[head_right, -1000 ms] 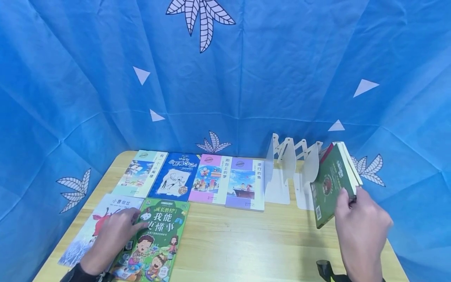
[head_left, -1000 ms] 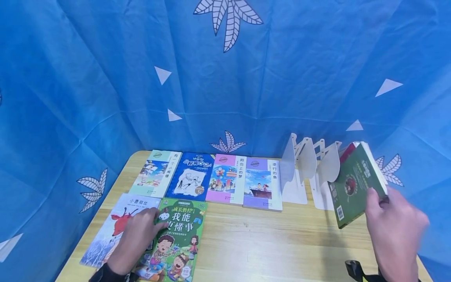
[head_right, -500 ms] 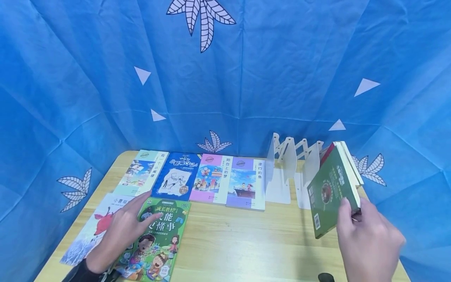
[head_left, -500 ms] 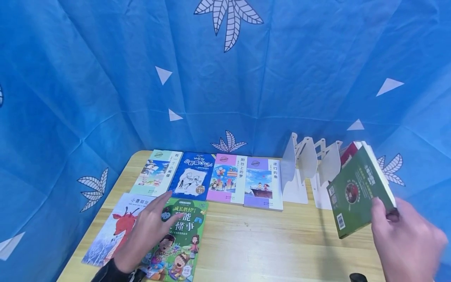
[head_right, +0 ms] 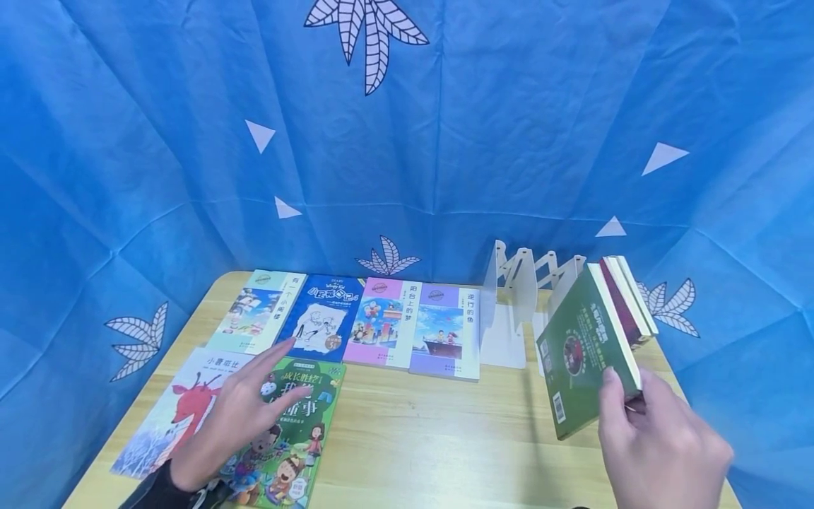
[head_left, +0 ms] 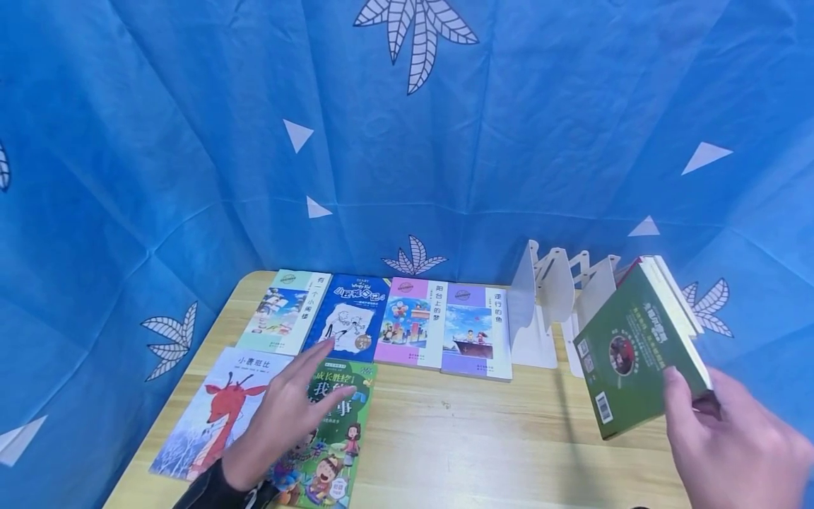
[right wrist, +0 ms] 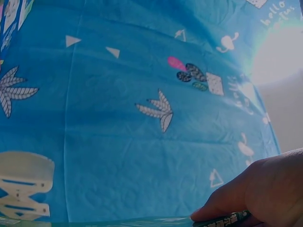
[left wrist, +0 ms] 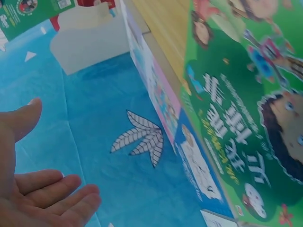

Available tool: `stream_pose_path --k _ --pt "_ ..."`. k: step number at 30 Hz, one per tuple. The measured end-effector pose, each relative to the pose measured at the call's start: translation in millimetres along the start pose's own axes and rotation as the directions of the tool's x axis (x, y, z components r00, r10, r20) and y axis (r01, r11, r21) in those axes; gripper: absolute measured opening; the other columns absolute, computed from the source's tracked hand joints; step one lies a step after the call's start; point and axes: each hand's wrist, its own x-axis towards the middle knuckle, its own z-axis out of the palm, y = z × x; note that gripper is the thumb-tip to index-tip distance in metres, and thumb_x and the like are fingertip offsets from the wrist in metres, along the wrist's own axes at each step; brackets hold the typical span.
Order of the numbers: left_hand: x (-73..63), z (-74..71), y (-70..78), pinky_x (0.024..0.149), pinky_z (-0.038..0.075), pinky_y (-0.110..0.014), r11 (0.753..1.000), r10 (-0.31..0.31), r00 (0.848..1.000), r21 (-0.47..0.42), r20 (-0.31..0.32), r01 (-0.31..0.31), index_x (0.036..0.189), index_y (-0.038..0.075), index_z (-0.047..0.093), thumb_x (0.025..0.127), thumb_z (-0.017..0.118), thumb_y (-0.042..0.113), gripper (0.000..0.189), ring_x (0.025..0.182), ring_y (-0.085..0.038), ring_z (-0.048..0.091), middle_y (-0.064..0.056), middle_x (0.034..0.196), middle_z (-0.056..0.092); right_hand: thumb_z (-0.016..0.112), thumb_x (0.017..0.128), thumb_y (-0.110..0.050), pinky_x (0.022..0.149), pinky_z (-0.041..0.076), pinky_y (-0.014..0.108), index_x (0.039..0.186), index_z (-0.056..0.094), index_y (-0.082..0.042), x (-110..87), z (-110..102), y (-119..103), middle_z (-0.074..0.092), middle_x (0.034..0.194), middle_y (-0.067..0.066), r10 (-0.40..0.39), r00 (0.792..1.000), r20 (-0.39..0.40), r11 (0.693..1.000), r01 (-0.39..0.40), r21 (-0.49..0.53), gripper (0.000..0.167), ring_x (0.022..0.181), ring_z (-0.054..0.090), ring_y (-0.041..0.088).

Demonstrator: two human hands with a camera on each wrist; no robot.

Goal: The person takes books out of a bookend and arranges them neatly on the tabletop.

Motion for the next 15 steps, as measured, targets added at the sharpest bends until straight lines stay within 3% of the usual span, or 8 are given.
stream_pose_path --k 10,15 --pt "7.8 6.7 17.8 0.103 0.053 -0.053 0.994 0.092 0.996 -0.057 0.019 -0.091 0.154 0.010 0.049 0.083 0.086 0.043 0.087 0.139 -0.041 0.057 -0.016 0.154 0.056 0.068 0.090 -0.028 0.040 0.036 0.008 0.083 0.073 0.014 -1.9 1 -9 0.066 0.061 0.031 -0.106 0.994 0.034 0.994 0.104 0.036 0.043 0.070 0.034 -0.036" --pt "10.0 10.6 27.2 0.105 0.053 -0.050 0.987 0.146 0.989 -0.075 0.019 -0.145 0.154 0.011 0.049 0.084 0.085 0.045 0.086 0.140 -0.037 0.057 -0.013 0.155 0.056 0.071 0.087 -0.022 0.044 0.040 0.005 0.086 0.074 0.012 -5.0 5 -16 0.068 0.061 0.027 -0.101 0.994 0.051 0.993 0.097 0.072 0.034 0.073 0.037 -0.037"
